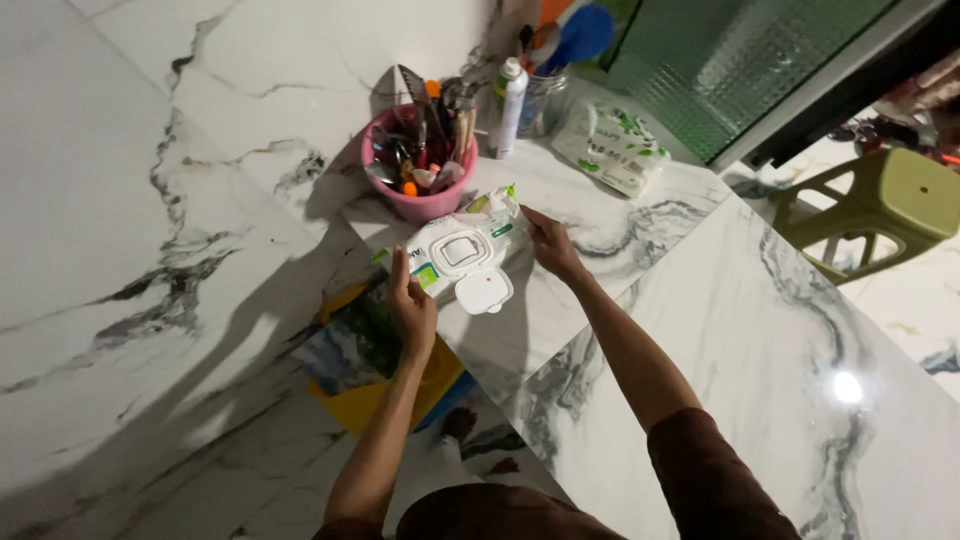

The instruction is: Cleaning a marble-patterned table using a spray and wet wipes.

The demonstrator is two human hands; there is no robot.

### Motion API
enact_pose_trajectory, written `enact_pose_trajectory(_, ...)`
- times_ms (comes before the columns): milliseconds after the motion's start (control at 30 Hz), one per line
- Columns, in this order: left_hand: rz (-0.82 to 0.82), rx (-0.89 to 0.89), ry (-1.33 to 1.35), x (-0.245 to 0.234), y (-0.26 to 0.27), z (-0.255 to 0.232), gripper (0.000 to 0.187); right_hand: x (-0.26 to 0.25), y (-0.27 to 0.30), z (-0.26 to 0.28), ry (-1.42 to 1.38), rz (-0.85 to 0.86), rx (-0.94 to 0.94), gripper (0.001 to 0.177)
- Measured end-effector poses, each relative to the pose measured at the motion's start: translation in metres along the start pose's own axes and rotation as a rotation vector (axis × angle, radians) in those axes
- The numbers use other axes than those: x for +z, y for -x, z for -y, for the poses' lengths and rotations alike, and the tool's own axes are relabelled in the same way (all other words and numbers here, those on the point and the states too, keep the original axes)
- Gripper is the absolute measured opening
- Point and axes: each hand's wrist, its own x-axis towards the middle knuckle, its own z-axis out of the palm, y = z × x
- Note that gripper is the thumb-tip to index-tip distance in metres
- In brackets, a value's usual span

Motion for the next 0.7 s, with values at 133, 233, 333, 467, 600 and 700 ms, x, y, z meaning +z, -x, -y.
enact_pose_trajectory(133,-0.02,0.02,-0.043,-0.011,0.007,-0.004,0.06,0.018,-0.012,-0.029,-0.113,0.057,-0.031,0.05)
enact_pose_trajectory(233,0.011,-0.008,-0.041,-0.015,0.007,-0.014,0.057,0.018,-0.016,-0.023,-0.064,0.072,0.018,0.047)
enact_pose_trajectory(333,0.019,-0.034,-0.06,-0.015,0.009,-0.011,0.059,0.018,-0.021,-0.01,-0.003,0.08,0.045,0.049)
enact_pose_trajectory(467,-0.002,-0.03,-0.105,-0.015,0.011,-0.011,0.052,0.017,-0.024,-0.02,0.067,0.027,0.024,0.05)
enact_pose_trajectory(600,-0.04,0.083,-0.471,-0.024,0.0,-0.02,0.042,0.005,-0.013,-0.001,0.045,-0.03,-0.101,0.046)
enact_pose_trajectory(700,0.002,0.089,-0.392,-0.021,-0.014,-0.025,0.034,-0.002,-0.003,0.012,0.065,-0.033,-0.085,0.046)
